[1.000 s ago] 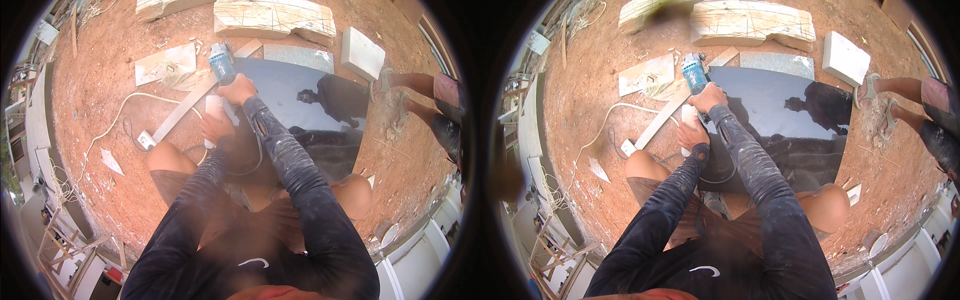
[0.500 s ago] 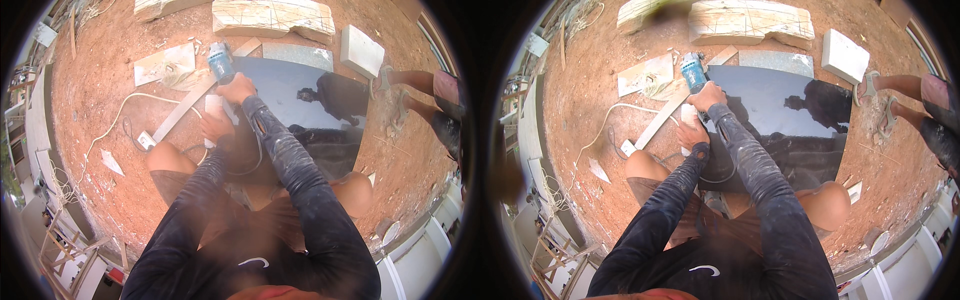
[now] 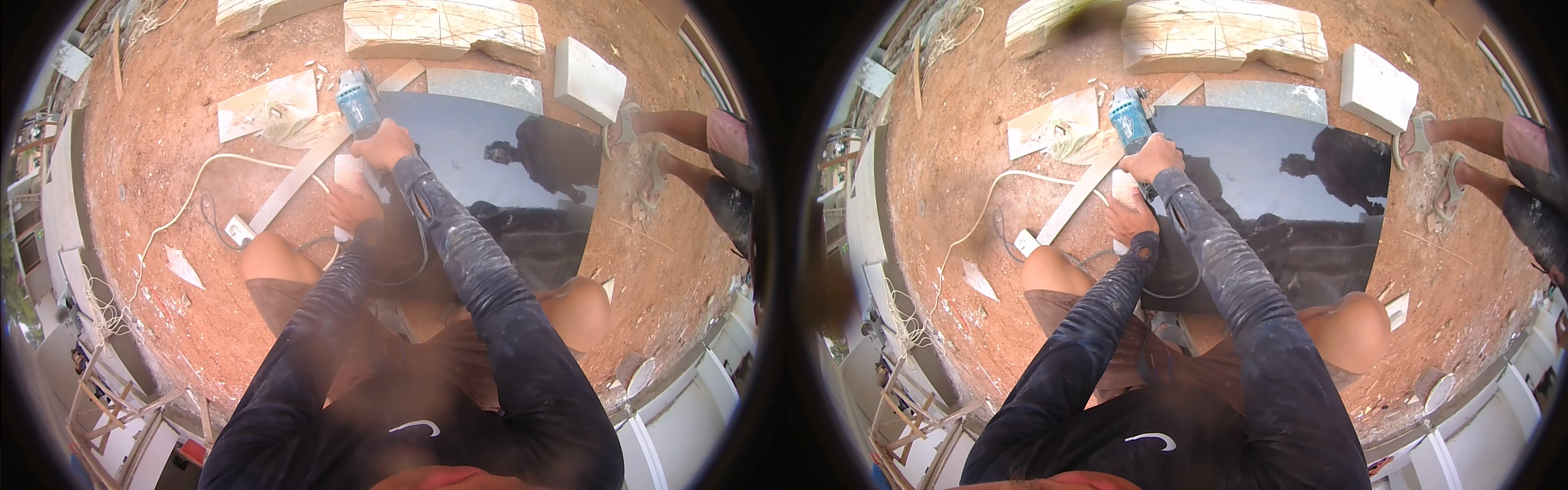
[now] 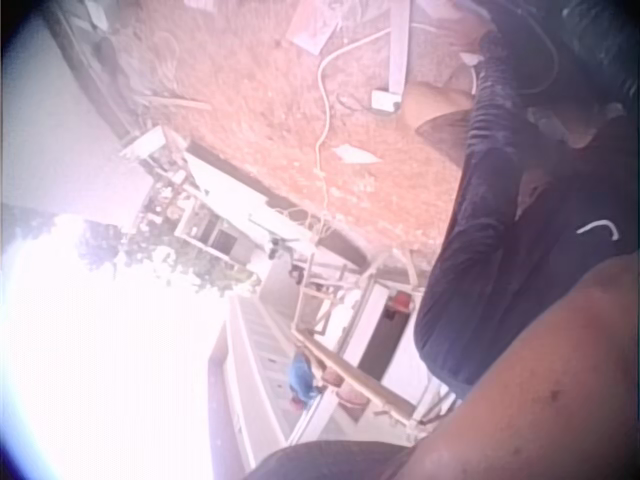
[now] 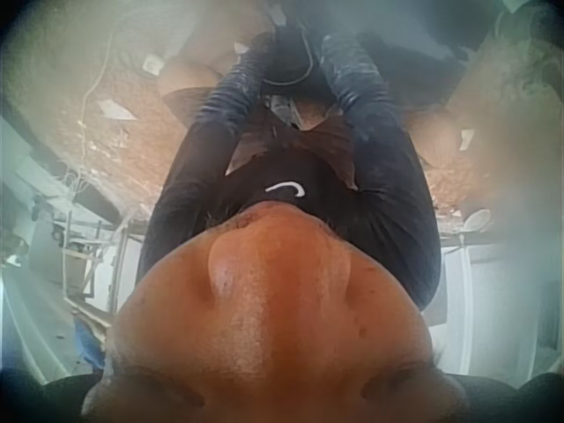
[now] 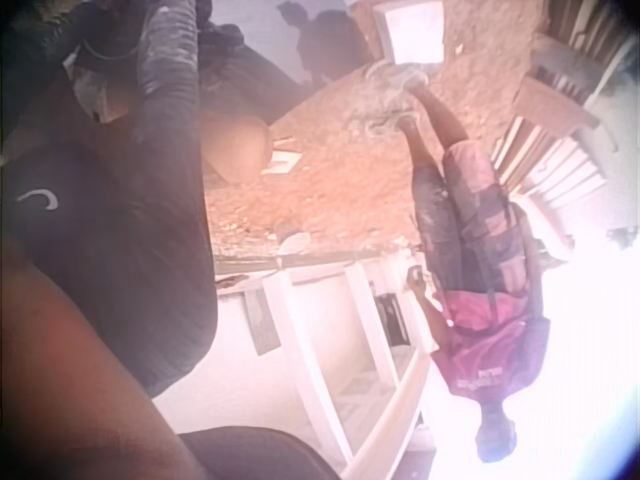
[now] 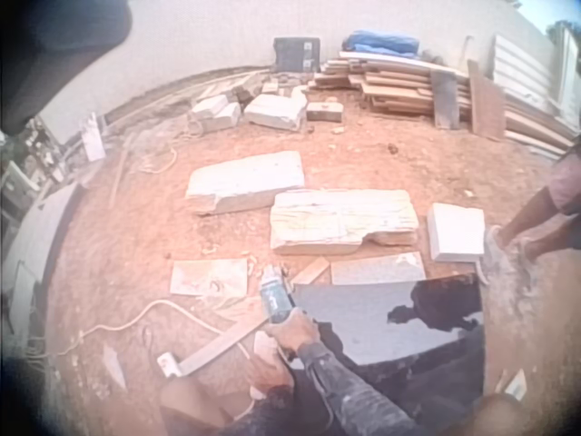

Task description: The person sits on the ground and uses an angle grinder to cut a large, dark rectangular tile. They hold the tile steady with their left hand while guiding the grinder along a marked line with their right hand. The person adjusts their position slightly to continue the cut along the edge of the tile.

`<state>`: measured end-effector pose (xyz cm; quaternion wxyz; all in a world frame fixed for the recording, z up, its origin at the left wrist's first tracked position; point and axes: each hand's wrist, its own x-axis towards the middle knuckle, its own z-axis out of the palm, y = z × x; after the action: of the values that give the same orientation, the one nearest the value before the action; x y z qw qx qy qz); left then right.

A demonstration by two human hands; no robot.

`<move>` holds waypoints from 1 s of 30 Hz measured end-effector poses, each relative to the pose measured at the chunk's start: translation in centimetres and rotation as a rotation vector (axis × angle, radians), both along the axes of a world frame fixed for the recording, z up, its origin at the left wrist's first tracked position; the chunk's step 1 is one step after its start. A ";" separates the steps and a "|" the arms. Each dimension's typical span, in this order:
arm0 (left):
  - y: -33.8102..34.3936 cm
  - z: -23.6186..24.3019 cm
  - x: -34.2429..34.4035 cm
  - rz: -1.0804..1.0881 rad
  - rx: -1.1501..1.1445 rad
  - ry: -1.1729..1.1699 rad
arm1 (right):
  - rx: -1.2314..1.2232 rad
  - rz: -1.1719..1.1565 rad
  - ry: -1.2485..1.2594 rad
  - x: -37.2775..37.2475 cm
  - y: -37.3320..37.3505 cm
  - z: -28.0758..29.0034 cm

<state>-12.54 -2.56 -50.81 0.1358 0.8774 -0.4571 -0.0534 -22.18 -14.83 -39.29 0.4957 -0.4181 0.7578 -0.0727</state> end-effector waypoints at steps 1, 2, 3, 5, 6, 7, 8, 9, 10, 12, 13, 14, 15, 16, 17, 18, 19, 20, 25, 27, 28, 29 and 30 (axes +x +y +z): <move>0.0 0.0 0.0 0.002 0.006 -0.002 | -0.001 -0.009 -0.006 0.0 -0.1 -0.2; 0.0 -0.1 0.1 0.001 0.002 -0.007 | -0.005 -0.018 -0.012 0.0 -0.2 -0.1; 0.0 -0.1 0.1 0.000 -0.002 -0.012 | -0.005 -0.014 -0.009 0.0 -0.2 0.0; 0.1 -0.1 0.1 -0.001 -0.003 -0.013 | -0.005 -0.006 0.000 -0.1 -0.3 0.2; 0.1 -0.1 0.1 -0.002 0.000 -0.009 | -0.001 -0.007 -0.004 -0.2 -0.3 0.3; 0.1 -0.1 0.0 -0.002 0.003 -0.006 | 0.003 -0.009 -0.007 -0.2 -0.3 0.3; 0.1 -0.2 0.1 -0.004 -0.003 -0.010 | 0.006 -0.009 -0.013 -0.1 -0.3 0.3; 0.1 -0.2 0.2 -0.006 -0.009 -0.015 | 0.004 -0.010 -0.014 0.0 -0.3 0.3; 0.1 -0.3 0.3 -0.008 -0.015 -0.020 | 0.002 -0.012 -0.015 0.1 -0.3 0.3; 0.1 -0.2 0.1 -0.007 -0.007 -0.010 | 0.001 -0.010 -0.017 -0.1 -0.2 -0.1; 0.1 -0.2 -0.1 -0.007 -0.004 -0.005 | 0.001 -0.005 -0.020 -0.2 -0.2 -0.3; 0.1 -0.2 0.0 -0.008 -0.008 -0.006 | 0.000 0.002 -0.027 -0.1 -0.2 -0.2; 0.1 -0.2 0.1 -0.009 -0.013 -0.008 | -0.001 -0.005 -0.013 0.0 -0.2 -0.1; 0.1 -0.3 0.2 -0.010 -0.017 -0.009 | -0.003 -0.013 0.001 0.1 -0.1 0.0; 0.1 -0.3 0.2 -0.010 -0.013 -0.012 | -0.005 -0.020 0.015 0.2 -0.2 0.2; 0.1 -0.4 0.3 -0.010 -0.010 -0.015 | -0.004 -0.024 0.001 0.2 -0.2 0.4; 0.0 -0.4 0.4 -0.011 -0.006 -0.018 | -0.002 -0.028 -0.013 0.1 -0.3 0.5; 0.1 -0.4 0.4 -0.010 -0.009 -0.018 | -0.001 -0.033 -0.026 0.1 -0.4 0.6; 0.1 0.0 -0.2 -0.006 0.012 0.004 | 0.049 -0.032 -0.034 -0.1 -0.3 0.3; 0.0 -0.2 0.0 0.004 0.023 -0.007 | 0.045 -0.029 -0.040 0.1 -0.3 0.3; 0.0 -0.2 0.1 0.009 0.028 -0.012 | 0.044 -0.028 -0.045 0.2 -0.3 0.3; 0.0 -0.3 0.1 0.008 0.022 -0.013 | 0.043 -0.027 -0.048 0.2 -0.3 0.3; 0.0 -0.3 0.1 0.008 0.016 -0.013 | 0.040 -0.023 -0.052 0.2 -0.3 0.3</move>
<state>-12.42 -2.55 -51.10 0.1261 0.8805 -0.4541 -0.0506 -21.95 -15.11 -39.02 0.5225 -0.3974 0.7508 -0.0740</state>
